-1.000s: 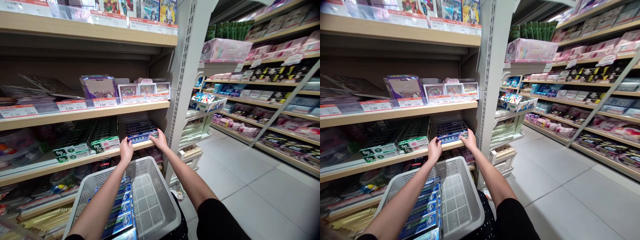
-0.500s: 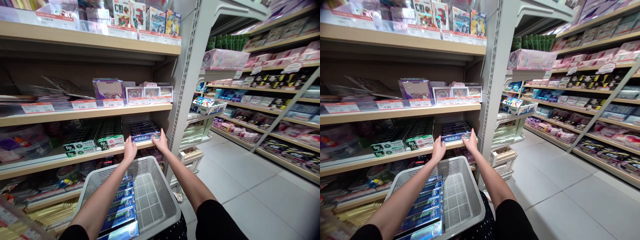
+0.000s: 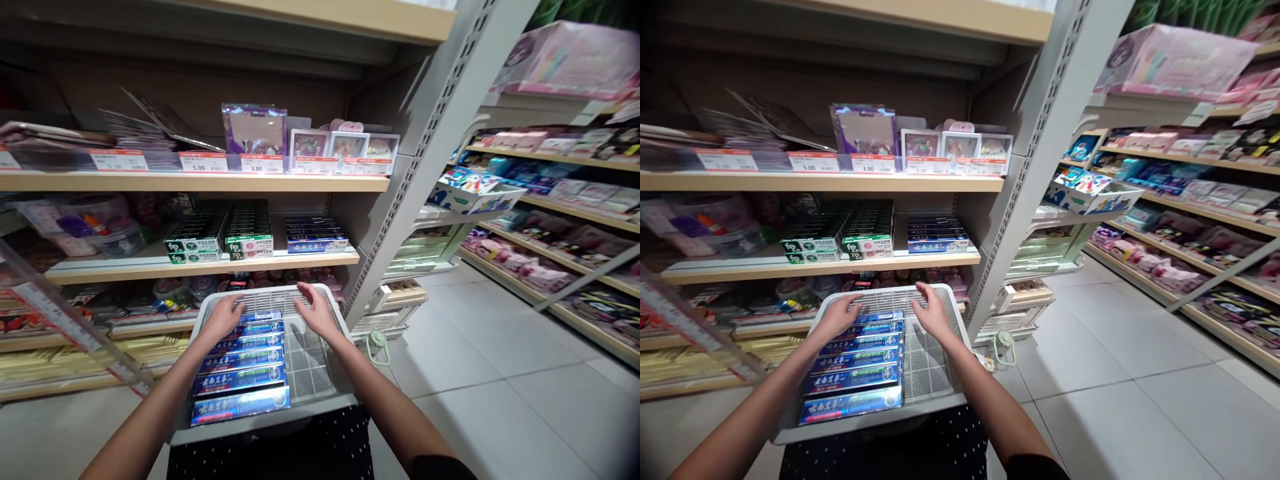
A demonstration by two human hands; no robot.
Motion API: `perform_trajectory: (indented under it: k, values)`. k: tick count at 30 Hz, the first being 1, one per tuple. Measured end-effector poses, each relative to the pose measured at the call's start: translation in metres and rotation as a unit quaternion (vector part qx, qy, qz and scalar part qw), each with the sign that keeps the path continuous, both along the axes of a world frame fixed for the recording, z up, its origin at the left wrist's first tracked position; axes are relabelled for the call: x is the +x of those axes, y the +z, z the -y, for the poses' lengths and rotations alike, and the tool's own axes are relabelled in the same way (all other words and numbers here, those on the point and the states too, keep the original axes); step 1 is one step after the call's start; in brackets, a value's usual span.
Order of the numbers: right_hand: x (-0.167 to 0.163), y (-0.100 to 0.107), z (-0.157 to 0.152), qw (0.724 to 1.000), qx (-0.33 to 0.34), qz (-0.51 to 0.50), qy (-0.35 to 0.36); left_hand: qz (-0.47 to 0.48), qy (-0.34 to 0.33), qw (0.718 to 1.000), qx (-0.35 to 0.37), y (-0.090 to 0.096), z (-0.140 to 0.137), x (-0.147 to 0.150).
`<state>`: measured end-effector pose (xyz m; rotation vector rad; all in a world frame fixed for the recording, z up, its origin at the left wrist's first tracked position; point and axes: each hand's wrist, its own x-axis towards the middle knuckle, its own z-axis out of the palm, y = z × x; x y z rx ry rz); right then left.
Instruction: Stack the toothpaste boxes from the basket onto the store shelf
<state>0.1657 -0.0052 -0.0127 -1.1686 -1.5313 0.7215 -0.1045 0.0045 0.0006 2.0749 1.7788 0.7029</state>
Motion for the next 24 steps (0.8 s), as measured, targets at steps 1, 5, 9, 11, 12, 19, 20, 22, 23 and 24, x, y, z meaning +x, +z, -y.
perform_trajectory:
  k: [1,5,9,11,12,19,20,22,23,24]
  values:
    - [-0.005,-0.010,0.002,0.999,-0.033,-0.011,0.026,-0.036,0.008,0.998,-0.041,-0.007,0.001,-0.014]
    - [-0.021,-0.046,0.011,0.986,-0.133,-0.048,0.083,-0.115,0.040,0.984,-0.129,-0.032,0.015,-0.038]
    - [-0.030,-0.058,0.022,0.970,-0.186,-0.045,0.148,-0.143,0.045,0.978,-0.147,-0.044,0.025,-0.034]
    - [-0.031,-0.057,0.025,0.966,-0.204,-0.053,0.148,-0.138,0.035,0.978,-0.154,-0.045,0.022,-0.033]
    - [-0.032,-0.056,0.026,0.965,-0.210,-0.061,0.144,-0.134,0.026,0.978,-0.158,-0.045,0.018,-0.034]
    - [-0.031,-0.056,0.016,0.968,-0.221,-0.108,0.059,-0.144,0.035,0.978,-0.146,-0.037,-0.010,-0.034]
    - [-0.030,-0.058,0.013,0.967,-0.224,-0.110,0.042,-0.133,0.044,0.979,-0.148,-0.038,-0.012,-0.033]
    - [-0.027,-0.061,0.008,0.967,-0.231,-0.106,0.000,-0.094,0.058,0.982,-0.152,-0.041,-0.014,-0.031]
    - [-0.025,-0.063,0.005,0.966,-0.236,-0.100,-0.020,-0.063,0.058,0.984,-0.157,-0.044,-0.014,-0.031]
    - [-0.023,-0.064,0.003,0.965,-0.241,-0.094,-0.036,-0.027,0.053,0.985,-0.163,-0.047,-0.014,-0.031]
